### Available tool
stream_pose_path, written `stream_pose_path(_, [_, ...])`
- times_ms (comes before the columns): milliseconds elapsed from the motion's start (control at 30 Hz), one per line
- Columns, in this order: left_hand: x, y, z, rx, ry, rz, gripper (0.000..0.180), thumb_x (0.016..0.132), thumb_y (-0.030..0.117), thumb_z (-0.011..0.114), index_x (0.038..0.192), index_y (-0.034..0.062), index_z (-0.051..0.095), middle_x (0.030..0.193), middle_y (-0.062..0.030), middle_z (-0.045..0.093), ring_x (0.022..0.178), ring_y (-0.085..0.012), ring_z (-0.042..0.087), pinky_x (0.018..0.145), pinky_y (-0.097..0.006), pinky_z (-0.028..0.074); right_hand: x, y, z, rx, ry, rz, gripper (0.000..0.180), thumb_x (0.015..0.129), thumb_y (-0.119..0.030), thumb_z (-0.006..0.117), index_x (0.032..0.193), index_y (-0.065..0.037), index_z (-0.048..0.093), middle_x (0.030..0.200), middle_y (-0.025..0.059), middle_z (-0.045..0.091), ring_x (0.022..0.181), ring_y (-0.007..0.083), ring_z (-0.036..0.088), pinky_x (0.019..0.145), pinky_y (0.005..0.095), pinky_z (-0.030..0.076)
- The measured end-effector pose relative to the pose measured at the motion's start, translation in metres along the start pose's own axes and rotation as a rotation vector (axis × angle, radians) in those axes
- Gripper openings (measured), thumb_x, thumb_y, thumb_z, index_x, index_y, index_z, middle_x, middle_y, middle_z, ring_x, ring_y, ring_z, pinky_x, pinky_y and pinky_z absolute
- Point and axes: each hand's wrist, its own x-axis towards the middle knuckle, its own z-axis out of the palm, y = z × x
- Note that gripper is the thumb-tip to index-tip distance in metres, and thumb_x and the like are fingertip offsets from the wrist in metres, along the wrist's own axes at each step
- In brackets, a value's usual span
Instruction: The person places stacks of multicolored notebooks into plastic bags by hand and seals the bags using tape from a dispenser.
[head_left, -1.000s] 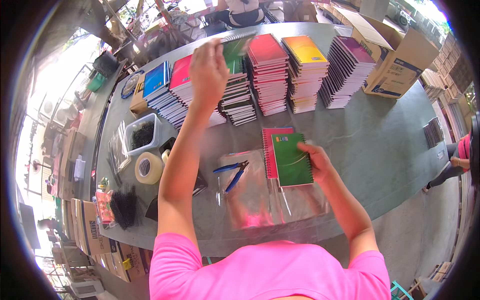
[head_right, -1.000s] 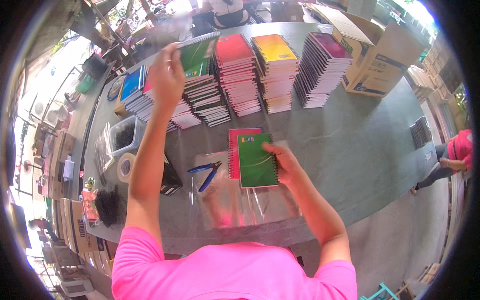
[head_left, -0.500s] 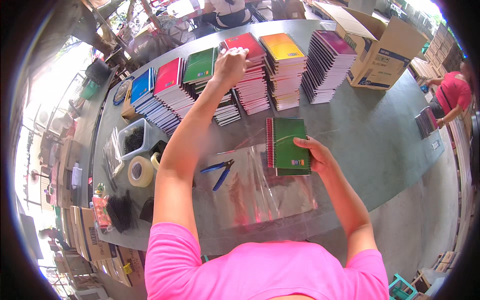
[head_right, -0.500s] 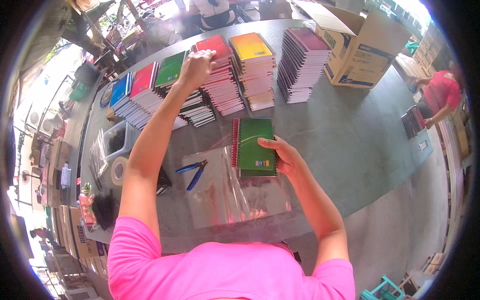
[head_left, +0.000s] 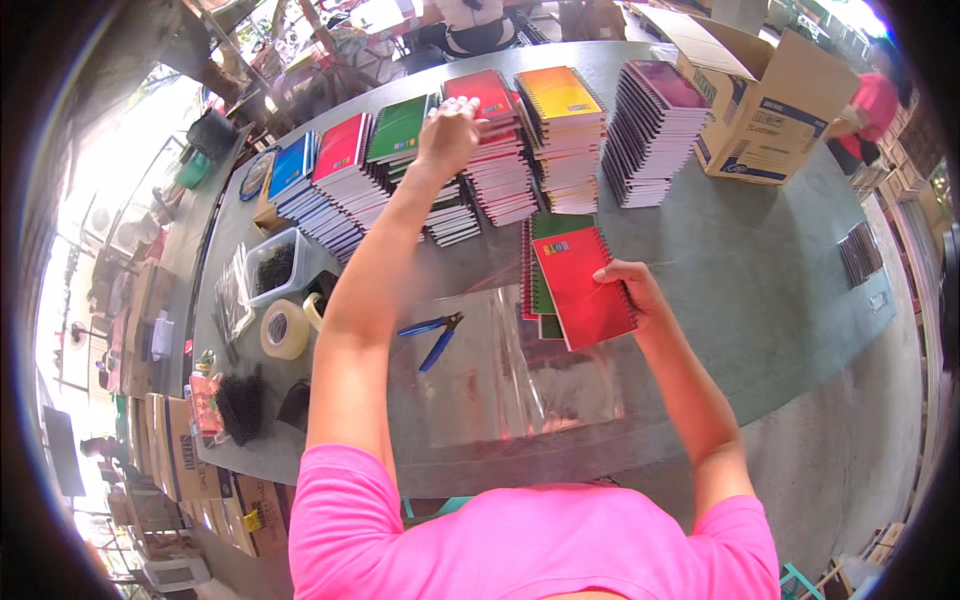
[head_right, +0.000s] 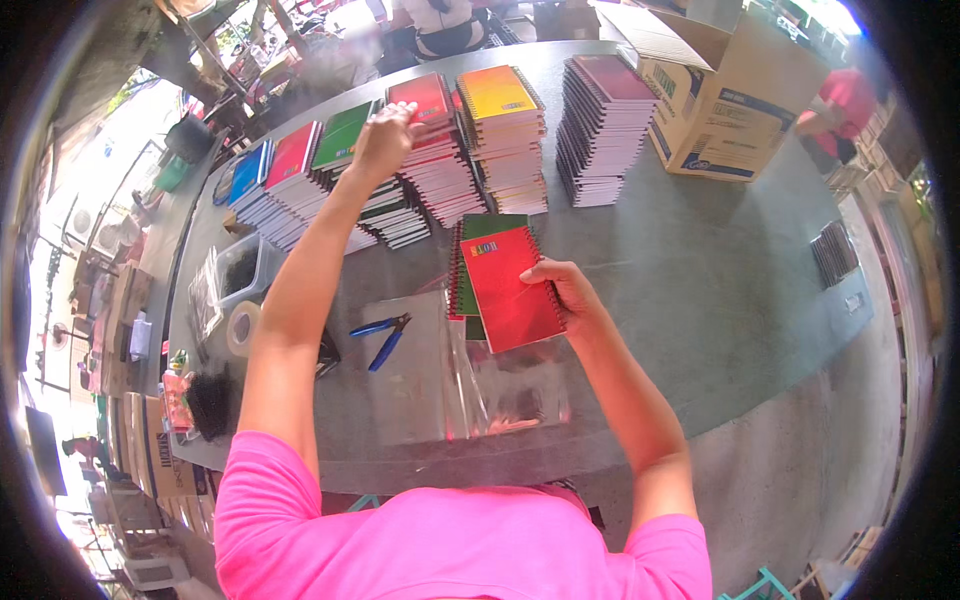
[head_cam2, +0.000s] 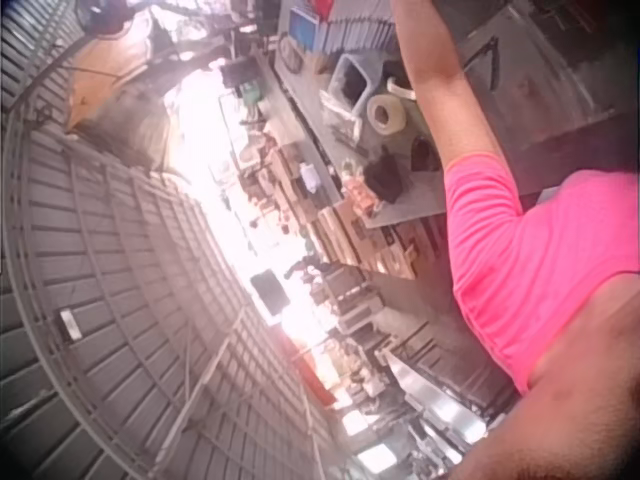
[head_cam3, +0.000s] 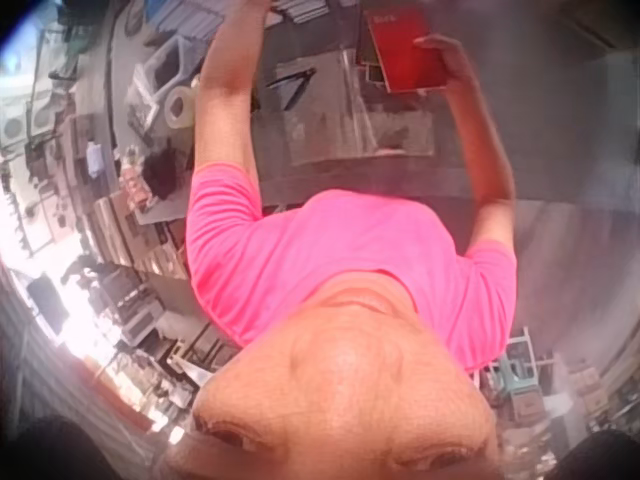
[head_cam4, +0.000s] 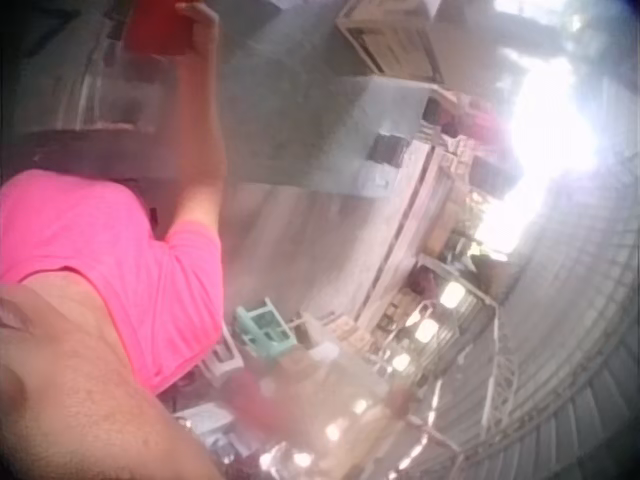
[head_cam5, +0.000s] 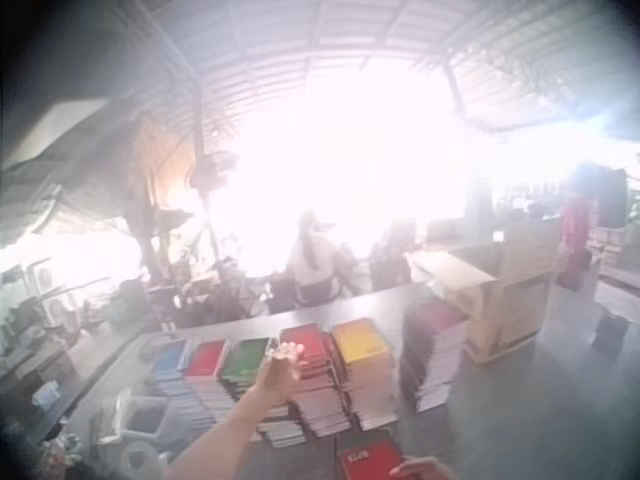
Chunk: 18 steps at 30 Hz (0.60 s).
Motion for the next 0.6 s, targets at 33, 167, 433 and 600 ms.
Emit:
stream_pose_path(33, [0.009, 0.002, -0.007, -0.136, -0.304, -0.053, 0.035, 0.088, 0.033, 0.052, 0.11, 0.0071, 0.057, 0.102, -0.0115, 0.063, 0.097, -0.0269, 0.056, 0.084, -0.039, 0.04, -0.003, -0.003, -0.008, 0.019, 0.038, 0.014, 0.035, 0.078, -0.016, 0.061, 0.107, 0.001, 0.055, 0.096, 0.0143, 0.064, 0.081, 0.0235, 0.065, 0.074, 0.038, 0.054])
stream_pose_path(167, [0.005, 0.057, -0.055, -0.017, -0.057, -0.035, 0.021, 0.088, 0.022, 0.049, 0.102, 0.008, 0.057, 0.093, -0.0096, 0.062, 0.094, -0.0254, 0.056, 0.082, -0.038, 0.041, -0.014, -0.018, -0.001, 0.108, 0.143, -0.011, 0.035, 0.082, -0.023, 0.06, 0.108, 0.0, 0.055, 0.093, 0.0131, 0.064, 0.079, 0.0229, 0.065, 0.071, 0.0373, 0.054])
stream_pose_path(433, [-0.017, 0.178, -0.095, -0.466, -0.067, 0.366, 0.038, 0.076, 0.041, 0.061, 0.078, 0.0031, 0.06, 0.074, -0.0125, 0.058, 0.084, -0.0271, 0.057, 0.073, -0.041, 0.043, -0.035, -0.025, -0.015, -0.133, 0.19, 0.009, 0.037, 0.078, -0.018, 0.066, 0.107, 0.001, 0.055, 0.098, 0.0136, 0.064, 0.083, 0.021, 0.065, 0.074, 0.0356, 0.054])
stream_pose_path(600, [0.058, 0.101, 0.0, -0.232, 0.018, 0.029, 0.02, 0.08, 0.02, 0.057, 0.088, 0.0018, 0.06, 0.082, -0.015, 0.061, 0.084, -0.0318, 0.059, 0.08, -0.043, 0.044, -0.026, -0.03, -0.032, -0.037, 0.137, 0.049, 0.04, 0.078, -0.019, 0.065, 0.109, 0.003, 0.054, 0.101, 0.0155, 0.064, 0.087, 0.024, 0.065, 0.08, 0.0383, 0.052])
